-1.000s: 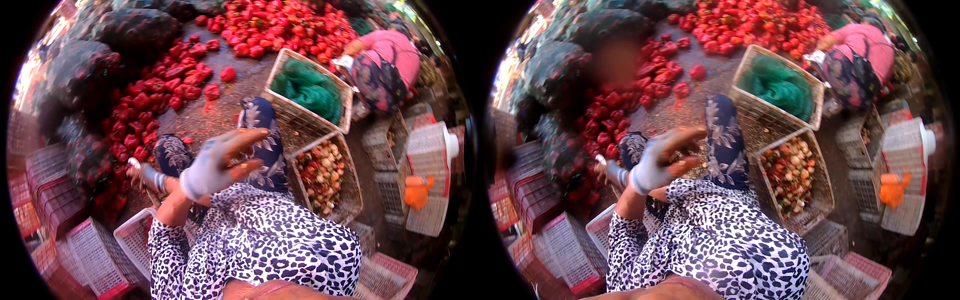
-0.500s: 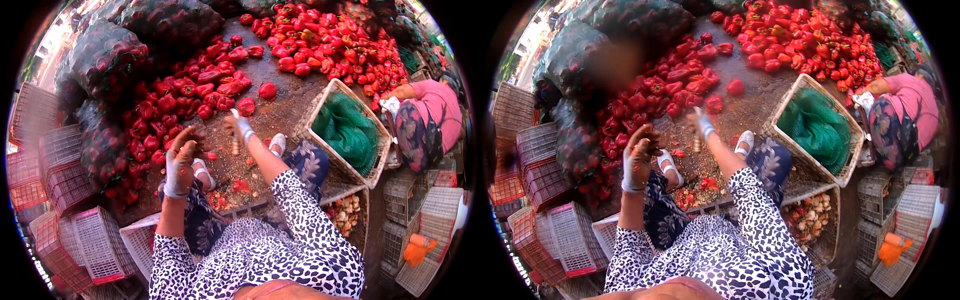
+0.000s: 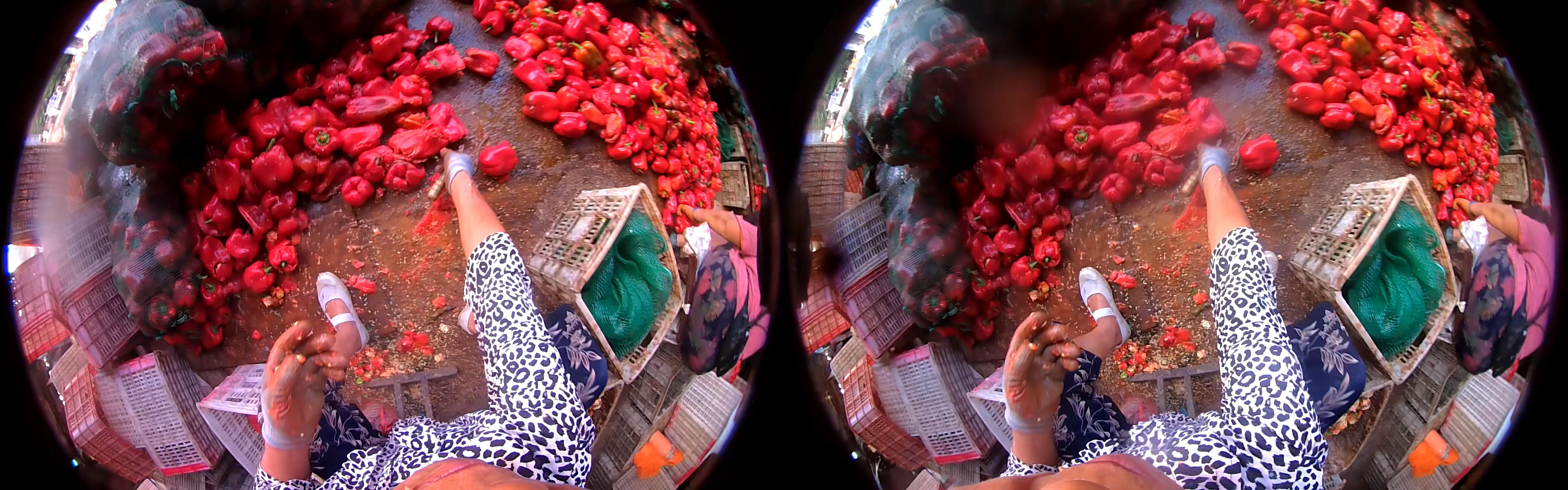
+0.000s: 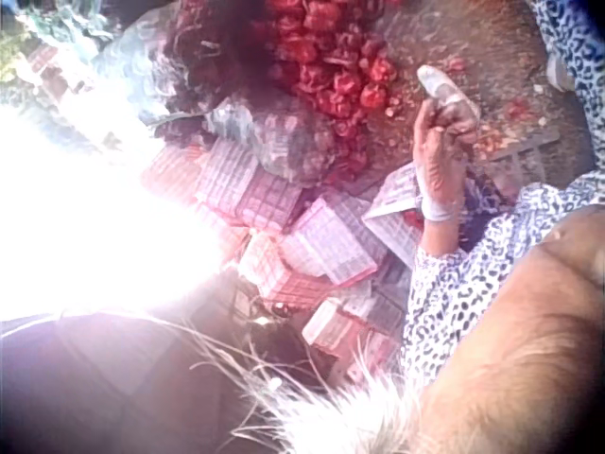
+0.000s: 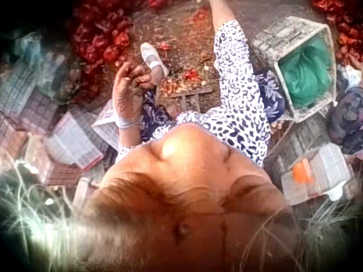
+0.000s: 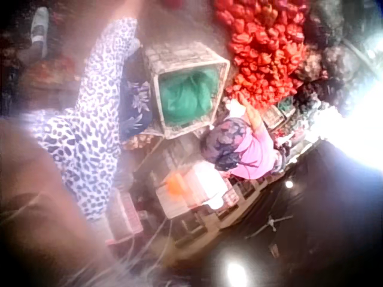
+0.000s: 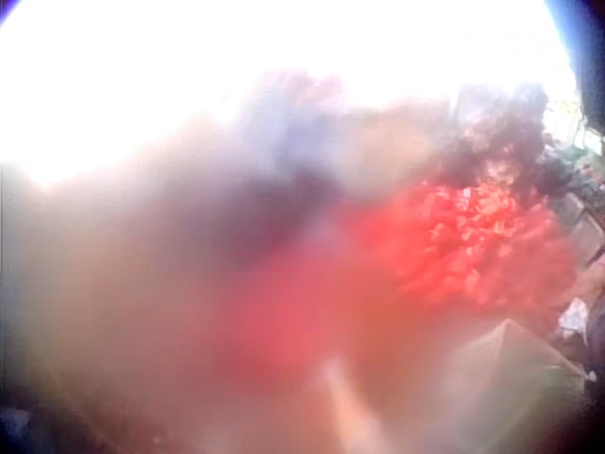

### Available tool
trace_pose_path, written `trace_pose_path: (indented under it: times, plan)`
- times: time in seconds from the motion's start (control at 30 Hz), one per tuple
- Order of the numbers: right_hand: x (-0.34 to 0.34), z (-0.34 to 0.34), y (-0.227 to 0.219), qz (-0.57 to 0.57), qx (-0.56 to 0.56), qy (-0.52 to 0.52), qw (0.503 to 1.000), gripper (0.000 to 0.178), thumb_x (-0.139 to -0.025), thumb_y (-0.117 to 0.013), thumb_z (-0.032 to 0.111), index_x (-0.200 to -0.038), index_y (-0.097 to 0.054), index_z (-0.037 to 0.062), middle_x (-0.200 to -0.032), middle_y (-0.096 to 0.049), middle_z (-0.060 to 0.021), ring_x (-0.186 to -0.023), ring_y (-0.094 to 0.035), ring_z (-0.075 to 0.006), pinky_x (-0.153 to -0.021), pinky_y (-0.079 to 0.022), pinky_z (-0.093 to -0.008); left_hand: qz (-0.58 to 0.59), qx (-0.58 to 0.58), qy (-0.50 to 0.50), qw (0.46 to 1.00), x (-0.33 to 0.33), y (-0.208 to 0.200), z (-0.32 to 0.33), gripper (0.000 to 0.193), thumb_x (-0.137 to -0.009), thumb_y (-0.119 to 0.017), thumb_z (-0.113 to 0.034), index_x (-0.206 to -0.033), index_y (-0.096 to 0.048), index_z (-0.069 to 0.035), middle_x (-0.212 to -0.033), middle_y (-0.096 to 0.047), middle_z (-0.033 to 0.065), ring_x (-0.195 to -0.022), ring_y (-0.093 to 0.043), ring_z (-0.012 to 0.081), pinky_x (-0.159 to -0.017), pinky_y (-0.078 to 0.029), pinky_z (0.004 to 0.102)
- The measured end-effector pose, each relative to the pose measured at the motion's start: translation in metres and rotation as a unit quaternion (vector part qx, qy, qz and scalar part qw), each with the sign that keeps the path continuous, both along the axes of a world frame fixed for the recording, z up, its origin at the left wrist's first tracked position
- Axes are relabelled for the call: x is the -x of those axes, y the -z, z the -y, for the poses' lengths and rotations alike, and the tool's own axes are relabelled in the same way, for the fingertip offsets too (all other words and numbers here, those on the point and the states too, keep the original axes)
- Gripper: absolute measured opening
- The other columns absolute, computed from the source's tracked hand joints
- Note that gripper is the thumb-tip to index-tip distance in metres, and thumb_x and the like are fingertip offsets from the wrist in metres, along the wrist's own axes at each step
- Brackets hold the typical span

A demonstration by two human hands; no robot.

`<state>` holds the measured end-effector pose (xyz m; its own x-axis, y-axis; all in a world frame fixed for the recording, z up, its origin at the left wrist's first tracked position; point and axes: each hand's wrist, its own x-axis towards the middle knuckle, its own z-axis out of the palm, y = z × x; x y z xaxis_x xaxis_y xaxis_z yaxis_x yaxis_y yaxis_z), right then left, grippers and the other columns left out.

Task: The person is removing the stems and seeds from red peppers using a knife by hand, placing the processed peppers into a white crate.

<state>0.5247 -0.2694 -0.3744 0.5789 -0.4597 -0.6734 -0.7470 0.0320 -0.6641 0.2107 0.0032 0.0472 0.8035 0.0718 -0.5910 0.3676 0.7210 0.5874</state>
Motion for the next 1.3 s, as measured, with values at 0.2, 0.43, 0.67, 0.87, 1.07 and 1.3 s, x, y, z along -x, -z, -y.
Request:
trace_pose_path:
  times: [0.2, 0.43, 0.67, 0.87, 1.07, 1.3]
  plan:
    - [-0.009, -0.026, 0.002, -0.005, -0.146, 0.048, 0.988, 0.012, -0.089, -0.058, 0.015, -0.093, -0.06, 0.004, -0.074, -0.06, -0.0092, -0.048, -0.054, -0.0203, -0.045, -0.042, -0.0325, -0.035, 0.004, -0.002, 0.999, 0.006, 0.004, -0.01, 0.052, -0.094, -0.056, -0.025, -0.135, -0.038, 0.002, -0.117, -0.058, 0.0259, -0.098, -0.063, 0.0367, -0.077, -0.052, 0.0417]
    - [-0.006, -0.019, 0.014, 0.045, -0.144, -0.122, 0.981, 0.026, -0.087, -0.053, 0.018, -0.098, -0.065, -0.0014, -0.081, -0.067, -0.0137, -0.066, -0.064, -0.0248, -0.057, -0.048, -0.0377, -0.038, -0.008, 0.013, 0.999, 0.011, -0.002, -0.011, 0.052, -0.094, -0.055, -0.026, -0.133, -0.04, 0.004, -0.116, -0.057, 0.0279, -0.094, -0.064, 0.0373, -0.074, -0.055, 0.0417]
    - [0.004, -0.041, -0.022, 0.048, 0.19, -0.246, 0.949, 0.03, -0.088, -0.053, 0.028, -0.097, -0.064, 0.002, -0.089, -0.068, -0.0194, -0.078, -0.067, -0.0309, -0.065, -0.051, -0.0424, -0.042, 0.001, 0.006, 0.999, 0.019, -0.004, -0.018, 0.051, -0.093, -0.058, -0.025, -0.131, -0.042, 0.004, -0.117, -0.058, 0.0268, -0.094, -0.064, 0.0372, -0.075, -0.055, 0.041]
    - [0.014, -0.04, -0.158, 0.111, 0.416, -0.435, 0.791, 0.035, -0.089, -0.048, 0.038, -0.102, -0.063, 0.0089, -0.098, -0.066, -0.0223, -0.095, -0.063, -0.0402, -0.082, -0.048, -0.0512, 0.001, 0.035, 0.018, 0.999, 0.031, -0.008, -0.027, 0.045, -0.09, -0.053, -0.012, -0.132, -0.043, 0.0, -0.117, -0.058, 0.0215, -0.097, -0.063, 0.0346, -0.08, -0.051, 0.0384]
    - [0.044, -0.046, -0.303, 0.204, 0.42, -0.586, 0.663, 0.029, -0.09, -0.051, 0.039, -0.102, -0.059, 0.0138, -0.094, -0.066, -0.0183, -0.091, -0.062, -0.0402, -0.077, -0.048, -0.0483, 0.085, -0.052, 0.096, 0.99, 0.042, -0.005, -0.037, 0.059, -0.086, -0.062, -0.013, -0.14, -0.038, -0.004, -0.126, -0.05, 0.0141, -0.106, -0.054, 0.0213, -0.082, -0.05, 0.0339]
    - [0.134, -0.096, -0.452, 0.236, 0.348, -0.628, 0.655, 0.026, -0.09, -0.056, 0.035, -0.099, -0.061, 0.0106, -0.084, -0.065, -0.0171, -0.083, -0.063, -0.0374, -0.068, -0.049, -0.0428, 0.25, -0.669, 0.064, 0.697, 0.031, 0.021, -0.02, 0.103, -0.067, -0.082, -0.032, -0.147, -0.024, -0.002, -0.146, -0.033, 0.0195, -0.133, -0.036, 0.035, -0.109, -0.031, 0.0435]
